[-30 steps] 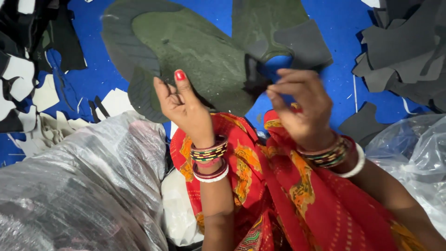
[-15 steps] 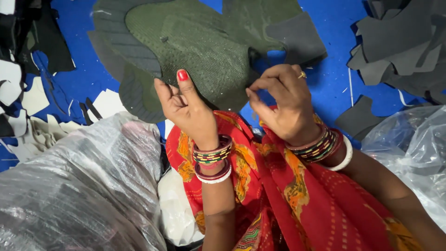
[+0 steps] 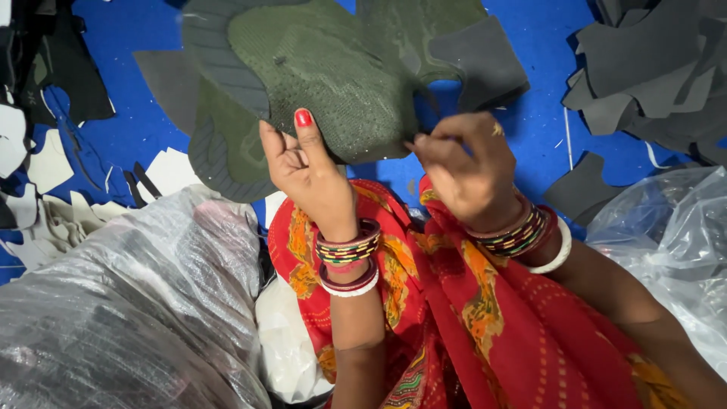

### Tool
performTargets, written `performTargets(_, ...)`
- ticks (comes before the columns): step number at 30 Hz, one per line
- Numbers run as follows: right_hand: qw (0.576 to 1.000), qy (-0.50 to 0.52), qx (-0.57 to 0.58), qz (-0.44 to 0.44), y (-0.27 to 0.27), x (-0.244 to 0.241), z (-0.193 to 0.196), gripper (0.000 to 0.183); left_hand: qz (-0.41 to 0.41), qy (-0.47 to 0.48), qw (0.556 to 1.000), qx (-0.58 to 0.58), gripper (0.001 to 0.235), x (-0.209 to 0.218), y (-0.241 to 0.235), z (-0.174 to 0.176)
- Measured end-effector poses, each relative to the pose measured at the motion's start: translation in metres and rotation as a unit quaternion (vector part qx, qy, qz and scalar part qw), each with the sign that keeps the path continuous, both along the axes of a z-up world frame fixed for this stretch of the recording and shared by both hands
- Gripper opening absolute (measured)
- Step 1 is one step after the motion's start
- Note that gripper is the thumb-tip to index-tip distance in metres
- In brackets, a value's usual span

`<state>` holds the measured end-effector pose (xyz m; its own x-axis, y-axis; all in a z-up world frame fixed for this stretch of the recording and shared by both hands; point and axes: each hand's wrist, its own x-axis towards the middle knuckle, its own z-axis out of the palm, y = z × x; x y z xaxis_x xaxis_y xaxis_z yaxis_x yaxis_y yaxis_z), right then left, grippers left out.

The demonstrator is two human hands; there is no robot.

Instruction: The person sorts and matches various cut fabric and foam shoe upper components on the floor.

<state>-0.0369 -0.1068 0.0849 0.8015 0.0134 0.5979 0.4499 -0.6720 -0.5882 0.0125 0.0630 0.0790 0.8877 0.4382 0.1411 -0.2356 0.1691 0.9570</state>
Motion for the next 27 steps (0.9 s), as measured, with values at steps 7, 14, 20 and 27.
performTargets(7,0.996,-0.055,-0.069,0.032,-0.013,-0.006,-0.01,0.033,-0.071,-0.005,0.991,-0.111,0.035,0.001,-0.004,-0.019)
performTargets(14,0.99,-0.097,-0.089,0.055,-0.026,-0.017,-0.007,0.031,-0.07,0.005,0.989,-0.133,0.05,0.016,-0.002,-0.027)
performTargets(20,0.958,0.249,-0.139,0.039,-0.09,-0.069,-0.056,0.012,-0.122,0.043,0.966,-0.223,0.05,0.036,0.035,-0.01)
performTargets(27,0.882,0.447,-0.149,-0.003,-0.122,-0.032,0.019,0.045,-0.293,0.043,0.948,-0.121,0.046,0.045,0.043,-0.025)
